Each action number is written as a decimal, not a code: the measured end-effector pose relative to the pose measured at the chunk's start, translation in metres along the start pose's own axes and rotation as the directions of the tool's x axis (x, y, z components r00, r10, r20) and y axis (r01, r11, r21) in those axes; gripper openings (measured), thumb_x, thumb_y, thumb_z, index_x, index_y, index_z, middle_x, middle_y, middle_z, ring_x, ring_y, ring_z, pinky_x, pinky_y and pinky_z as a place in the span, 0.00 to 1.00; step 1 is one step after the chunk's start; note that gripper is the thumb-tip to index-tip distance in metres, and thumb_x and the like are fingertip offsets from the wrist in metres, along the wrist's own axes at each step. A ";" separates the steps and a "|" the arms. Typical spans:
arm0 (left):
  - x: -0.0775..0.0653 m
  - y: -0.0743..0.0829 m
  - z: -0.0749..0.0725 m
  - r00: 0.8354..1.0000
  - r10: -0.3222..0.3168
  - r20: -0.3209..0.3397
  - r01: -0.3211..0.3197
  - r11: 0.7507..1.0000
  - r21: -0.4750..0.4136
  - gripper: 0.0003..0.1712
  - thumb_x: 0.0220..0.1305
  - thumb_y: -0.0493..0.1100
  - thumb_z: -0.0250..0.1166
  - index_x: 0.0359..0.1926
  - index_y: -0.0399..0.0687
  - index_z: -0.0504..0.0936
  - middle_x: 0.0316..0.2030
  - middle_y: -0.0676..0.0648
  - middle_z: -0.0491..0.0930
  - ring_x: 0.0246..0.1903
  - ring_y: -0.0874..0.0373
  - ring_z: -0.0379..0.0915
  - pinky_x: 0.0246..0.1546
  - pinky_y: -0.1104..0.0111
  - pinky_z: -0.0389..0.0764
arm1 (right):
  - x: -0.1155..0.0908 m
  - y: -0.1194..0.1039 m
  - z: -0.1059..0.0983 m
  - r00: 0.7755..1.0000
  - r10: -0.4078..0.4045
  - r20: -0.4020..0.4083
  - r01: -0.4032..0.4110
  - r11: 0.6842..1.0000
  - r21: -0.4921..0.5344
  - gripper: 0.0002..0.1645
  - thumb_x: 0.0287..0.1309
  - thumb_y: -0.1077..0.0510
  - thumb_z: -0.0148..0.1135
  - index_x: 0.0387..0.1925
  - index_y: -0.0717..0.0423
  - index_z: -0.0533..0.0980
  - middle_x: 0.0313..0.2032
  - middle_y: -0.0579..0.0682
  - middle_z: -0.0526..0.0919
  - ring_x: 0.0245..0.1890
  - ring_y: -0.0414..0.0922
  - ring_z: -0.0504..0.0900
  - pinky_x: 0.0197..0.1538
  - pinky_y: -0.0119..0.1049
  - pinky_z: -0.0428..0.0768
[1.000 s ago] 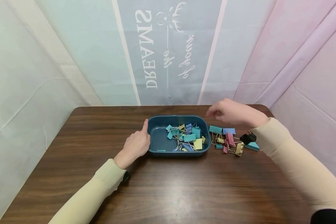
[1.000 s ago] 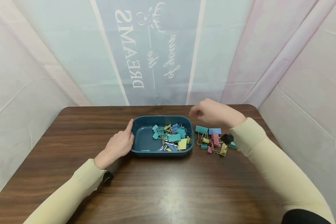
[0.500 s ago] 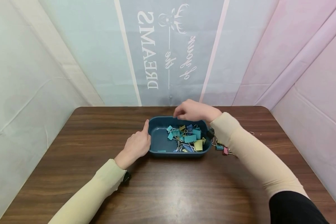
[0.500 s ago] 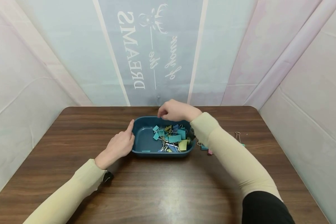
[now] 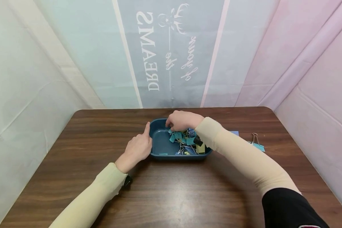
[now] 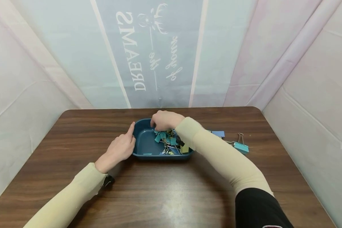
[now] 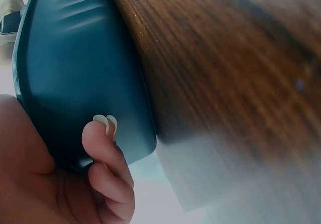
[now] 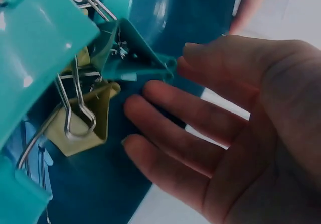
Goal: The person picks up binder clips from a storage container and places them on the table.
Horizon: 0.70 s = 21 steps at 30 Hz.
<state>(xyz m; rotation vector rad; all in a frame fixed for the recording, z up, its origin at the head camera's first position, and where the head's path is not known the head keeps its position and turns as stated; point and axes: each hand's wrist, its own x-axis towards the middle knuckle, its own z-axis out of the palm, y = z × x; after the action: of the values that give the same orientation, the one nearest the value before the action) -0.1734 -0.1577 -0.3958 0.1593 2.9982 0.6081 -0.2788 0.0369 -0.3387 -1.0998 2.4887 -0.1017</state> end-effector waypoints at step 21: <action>0.001 0.000 0.002 1.000 0.012 -0.007 -0.012 1.000 0.005 0.37 0.75 0.42 0.45 0.79 0.41 0.43 0.11 0.48 0.67 0.07 0.55 0.59 0.09 0.68 0.56 | 0.017 -0.017 0.032 0.996 -0.063 -0.070 0.054 0.991 -0.120 0.20 0.65 0.64 0.59 0.17 0.47 0.71 0.16 0.44 0.62 0.16 0.40 0.59 0.26 0.34 0.64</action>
<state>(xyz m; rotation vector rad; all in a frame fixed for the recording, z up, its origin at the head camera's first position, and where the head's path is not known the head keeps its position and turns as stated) -0.1744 -0.1574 -0.3975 0.1762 3.0085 0.6035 -0.2643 0.0159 -0.3698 -1.2384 2.5567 -0.0115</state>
